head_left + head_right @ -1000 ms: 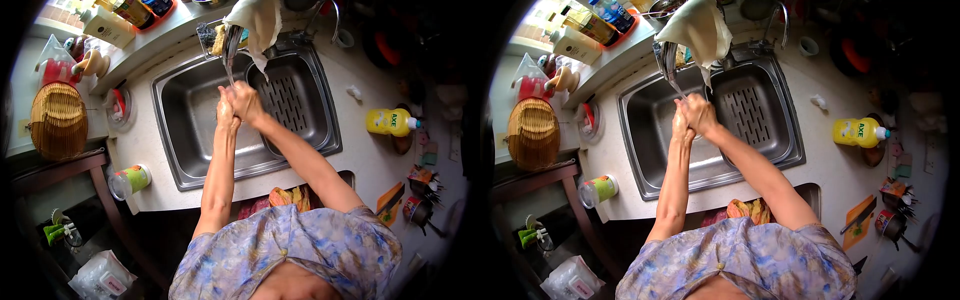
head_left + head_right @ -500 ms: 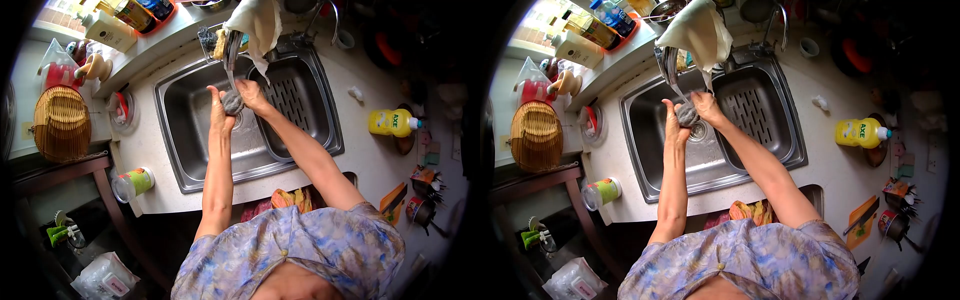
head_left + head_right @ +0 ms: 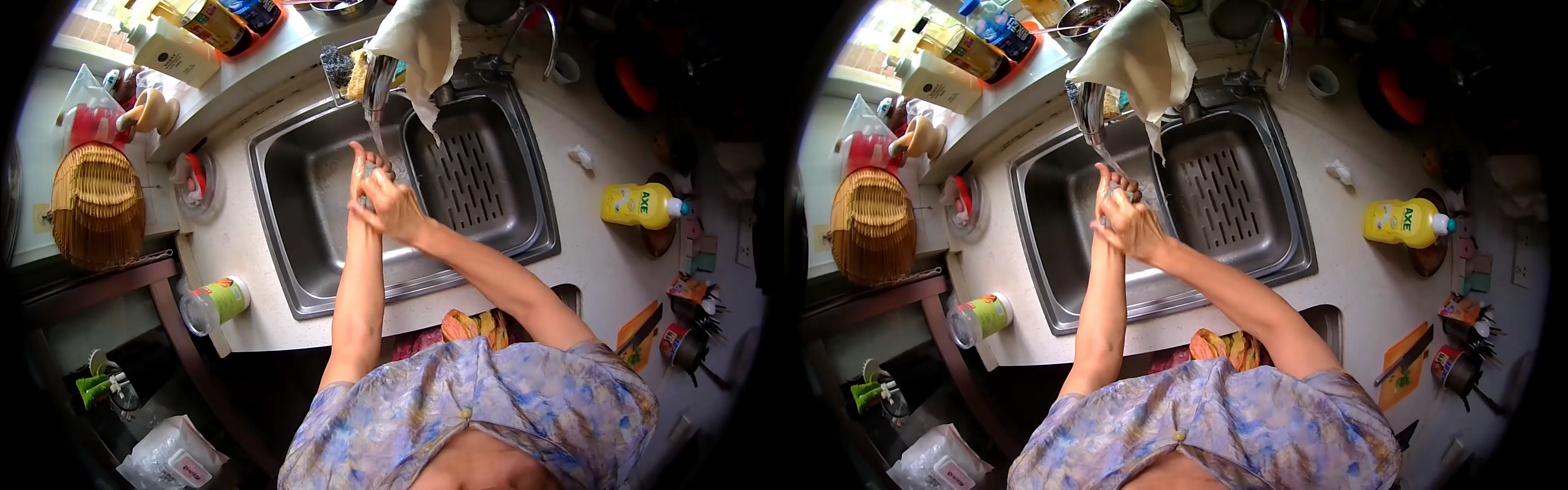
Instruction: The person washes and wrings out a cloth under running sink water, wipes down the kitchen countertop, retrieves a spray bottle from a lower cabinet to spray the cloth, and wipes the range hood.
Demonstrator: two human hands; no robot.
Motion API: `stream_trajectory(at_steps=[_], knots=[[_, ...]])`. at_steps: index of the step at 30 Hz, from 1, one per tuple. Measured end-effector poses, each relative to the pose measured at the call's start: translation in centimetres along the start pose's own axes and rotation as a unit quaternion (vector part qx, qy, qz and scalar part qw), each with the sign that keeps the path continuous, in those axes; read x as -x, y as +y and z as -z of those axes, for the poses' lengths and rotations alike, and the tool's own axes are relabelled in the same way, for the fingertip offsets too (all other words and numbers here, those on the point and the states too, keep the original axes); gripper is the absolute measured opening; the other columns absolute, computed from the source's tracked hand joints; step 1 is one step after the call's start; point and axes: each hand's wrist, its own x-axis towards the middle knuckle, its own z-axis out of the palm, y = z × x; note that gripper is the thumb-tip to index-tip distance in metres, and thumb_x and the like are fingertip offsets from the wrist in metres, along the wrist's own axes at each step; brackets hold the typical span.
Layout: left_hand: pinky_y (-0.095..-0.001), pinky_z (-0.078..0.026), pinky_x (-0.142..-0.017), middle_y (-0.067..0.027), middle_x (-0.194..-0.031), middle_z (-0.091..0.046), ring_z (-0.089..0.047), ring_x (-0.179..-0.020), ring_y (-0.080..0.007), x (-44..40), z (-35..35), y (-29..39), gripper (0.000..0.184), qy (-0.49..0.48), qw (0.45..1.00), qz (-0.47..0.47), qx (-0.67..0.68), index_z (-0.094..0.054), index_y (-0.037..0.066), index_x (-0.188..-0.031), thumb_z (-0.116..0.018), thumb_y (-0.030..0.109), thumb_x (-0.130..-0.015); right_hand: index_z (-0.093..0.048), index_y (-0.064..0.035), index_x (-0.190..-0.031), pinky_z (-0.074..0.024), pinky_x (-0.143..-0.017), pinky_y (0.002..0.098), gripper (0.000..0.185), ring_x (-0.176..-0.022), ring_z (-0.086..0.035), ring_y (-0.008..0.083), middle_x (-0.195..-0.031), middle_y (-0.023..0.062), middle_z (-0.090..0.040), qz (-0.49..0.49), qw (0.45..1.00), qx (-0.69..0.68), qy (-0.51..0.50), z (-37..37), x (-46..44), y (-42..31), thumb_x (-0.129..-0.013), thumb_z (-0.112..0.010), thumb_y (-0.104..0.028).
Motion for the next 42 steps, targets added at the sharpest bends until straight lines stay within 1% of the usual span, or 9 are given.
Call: stream_trajectory(at_steps=[2,3,9,12,15,23,33,38,42], knots=[[-0.0328,-0.050,-0.071,-0.0006,-0.078,-0.055,-0.054,-0.074,-0.0161,0.6,-1.6,-1.7,0.031,-0.005,1.000,-0.013,0.012,-0.057,0.014,-0.088,-0.052,0.045,-0.089,-0.054,0.0008,-0.090,-0.0493,-0.060,0.0417,0.026,-0.072,-0.059,0.0418,-0.093,0.0217,-0.054,-0.068,0.996,0.002,0.053,-0.7,-2.1,3.1,-0.082,-0.060,-0.023],[-0.0287,-0.050,-0.068,-0.0012,-0.077,-0.056,-0.056,-0.072,-0.0147,-0.3,-6.3,-2.8,0.036,0.347,0.927,-0.110,-0.090,-0.058,0.012,-0.086,-0.053,0.048,-0.088,-0.053,0.0004,-0.087,-0.0482,-0.055,0.0434,0.028,-0.066,-0.058,0.0429,-0.090,0.0214,-0.054,-0.134,0.985,0.003,0.106,-0.9,-3.4,4.5,-0.084,-0.059,-0.026],[-0.0296,-0.049,-0.061,-0.0001,-0.070,-0.056,-0.056,-0.066,-0.0157,-0.3,-4.5,-0.7,0.042,0.435,0.891,-0.043,-0.119,-0.055,0.012,-0.083,-0.048,0.053,-0.088,-0.052,0.0013,-0.093,-0.0488,-0.070,0.0456,0.015,-0.080,-0.057,0.0410,-0.092,0.0239,-0.049,-0.057,0.991,-0.060,0.101,-0.1,-1.7,2.5,-0.085,-0.052,-0.011],[-0.0270,-0.046,-0.057,0.0014,-0.063,-0.051,-0.053,-0.060,-0.0151,0.1,0.5,0.2,0.046,0.091,0.991,-0.015,-0.097,-0.054,0.012,-0.080,-0.046,0.056,-0.088,-0.053,0.0002,-0.091,-0.0481,-0.059,0.0426,0.014,-0.066,-0.059,0.0376,-0.090,0.0211,-0.052,0.052,0.991,0.061,0.103,0.6,-1.0,-1.2,-0.084,-0.055,-0.013],[-0.0255,-0.047,-0.067,0.0001,-0.077,-0.058,-0.056,-0.073,-0.0091,0.3,-6.9,-1.8,0.043,0.347,0.930,-0.048,-0.109,-0.056,0.012,-0.087,-0.048,0.055,-0.087,-0.056,0.0024,-0.086,-0.0494,-0.065,0.0450,0.020,-0.069,-0.059,0.0429,-0.081,0.0214,-0.057,-0.109,0.986,0.014,0.128,-0.5,-3.4,4.9,-0.085,-0.056,-0.017],[-0.0342,-0.048,-0.075,-0.0051,-0.095,-0.059,-0.057,-0.089,-0.0177,3.2,-6.0,3.0,0.023,0.263,0.919,-0.098,-0.276,-0.050,0.011,-0.097,-0.058,-0.003,-0.080,-0.054,-0.0018,-0.113,-0.0486,-0.066,0.0223,0.034,-0.082,-0.055,0.0061,-0.093,0.0010,-0.057,-0.186,0.862,-0.471,-0.001,4.5,-2.5,6.2,-0.082,-0.063,-0.012],[-0.0366,-0.043,-0.079,-0.0059,-0.096,-0.060,-0.055,-0.091,-0.0196,2.6,-4.7,2.7,0.020,0.217,0.972,-0.074,-0.059,-0.055,0.008,-0.099,-0.062,0.018,-0.084,-0.054,-0.0011,-0.108,-0.0513,-0.059,0.0236,0.029,-0.075,-0.056,0.0080,-0.088,0.0034,-0.057,-0.305,0.815,-0.486,-0.074,4.3,-2.1,6.5,-0.085,-0.063,-0.015],[-0.0315,-0.044,-0.079,-0.0039,-0.092,-0.058,-0.055,-0.087,-0.0165,1.8,-3.5,0.6,0.031,0.319,0.930,-0.102,-0.154,-0.056,0.005,-0.102,-0.065,0.029,-0.085,-0.057,-0.0030,-0.101,-0.0489,-0.060,0.0252,0.017,-0.078,-0.056,0.0103,-0.086,0.0050,-0.057,-0.286,0.866,-0.411,-0.015,4.0,-1.8,4.8,-0.085,-0.060,-0.010],[-0.0270,-0.045,-0.061,-0.0025,-0.082,-0.054,-0.052,-0.070,-0.0137,0.6,-1.4,-0.4,0.037,0.288,0.947,-0.084,-0.119,-0.057,0.009,-0.093,-0.060,0.045,-0.085,-0.057,-0.0015,-0.090,-0.0497,-0.071,0.0408,0.015,-0.080,-0.059,0.0357,-0.092,0.0176,-0.054,0.094,0.987,-0.090,0.096,0.4,-0.4,0.8,-0.078,-0.062,-0.010]])
